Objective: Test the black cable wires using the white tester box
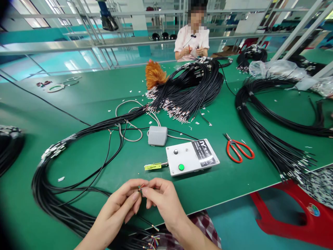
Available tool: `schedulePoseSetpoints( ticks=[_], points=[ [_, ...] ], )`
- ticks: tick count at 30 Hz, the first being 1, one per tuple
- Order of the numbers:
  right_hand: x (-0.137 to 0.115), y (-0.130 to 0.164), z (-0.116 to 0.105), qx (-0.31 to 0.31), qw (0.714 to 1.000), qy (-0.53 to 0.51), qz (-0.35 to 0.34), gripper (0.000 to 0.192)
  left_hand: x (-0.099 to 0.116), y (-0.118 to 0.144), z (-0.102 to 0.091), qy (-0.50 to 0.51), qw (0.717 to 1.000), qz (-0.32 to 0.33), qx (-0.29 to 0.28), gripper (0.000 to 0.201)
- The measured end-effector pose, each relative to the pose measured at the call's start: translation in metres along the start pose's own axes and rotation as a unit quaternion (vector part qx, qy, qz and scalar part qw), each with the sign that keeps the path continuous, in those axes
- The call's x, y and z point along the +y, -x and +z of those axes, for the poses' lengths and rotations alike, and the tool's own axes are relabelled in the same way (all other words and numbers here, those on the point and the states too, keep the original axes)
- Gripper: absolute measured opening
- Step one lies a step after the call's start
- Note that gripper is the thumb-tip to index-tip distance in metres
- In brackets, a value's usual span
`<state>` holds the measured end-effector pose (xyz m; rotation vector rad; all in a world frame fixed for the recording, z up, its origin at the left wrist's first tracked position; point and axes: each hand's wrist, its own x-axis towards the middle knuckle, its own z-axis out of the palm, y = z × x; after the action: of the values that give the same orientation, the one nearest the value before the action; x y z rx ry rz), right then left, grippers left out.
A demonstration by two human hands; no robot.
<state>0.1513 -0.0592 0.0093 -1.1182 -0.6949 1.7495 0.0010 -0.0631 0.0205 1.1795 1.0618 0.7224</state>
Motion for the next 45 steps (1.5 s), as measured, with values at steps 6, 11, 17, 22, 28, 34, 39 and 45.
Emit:
schedulePoseSetpoints(
  ticks=[6, 11, 17, 22, 28, 34, 39, 45],
  points=[
    [-0.004, 0.0, -0.001, -0.021, 0.999, 0.036, 0.035, 0.015, 0.003, 0.001, -0.003, 0.057, 0.997, -0.035, -0.025, 0.035],
    [-0.009, 0.0, 0.0, -0.027, 0.997, 0.064, 0.024, 0.014, 0.007, -0.001, 0.0, 0.072, 0.995, -0.044, 0.046, 0.042],
    [-0.022, -0.002, -0.009, -0.087, 0.989, 0.117, 0.031, 0.026, 0.011, -0.002, -0.001, 0.084, 0.991, -0.054, 0.094, 0.043],
    [-0.028, -0.008, -0.011, -0.133, 0.981, 0.127, 0.063, 0.024, 0.014, -0.002, -0.003, 0.092, 0.989, -0.081, 0.084, 0.045],
    [-0.023, -0.012, -0.012, -0.168, 0.977, 0.085, 0.098, 0.021, 0.012, -0.001, -0.005, 0.095, 0.989, -0.093, 0.072, 0.048],
    [-0.013, -0.012, -0.016, -0.221, 0.95, -0.026, 0.221, 0.021, 0.012, -0.001, -0.011, 0.097, 0.989, -0.109, 0.019, 0.045],
    [-0.001, -0.007, -0.007, -0.208, 0.949, -0.09, 0.217, 0.025, 0.013, -0.004, -0.014, 0.14, 0.985, -0.1, -0.016, 0.043],
    [0.0, -0.001, -0.001, -0.132, 0.983, -0.074, 0.104, 0.024, 0.014, -0.003, -0.007, 0.114, 0.991, -0.066, 0.0, 0.036]
  ],
)
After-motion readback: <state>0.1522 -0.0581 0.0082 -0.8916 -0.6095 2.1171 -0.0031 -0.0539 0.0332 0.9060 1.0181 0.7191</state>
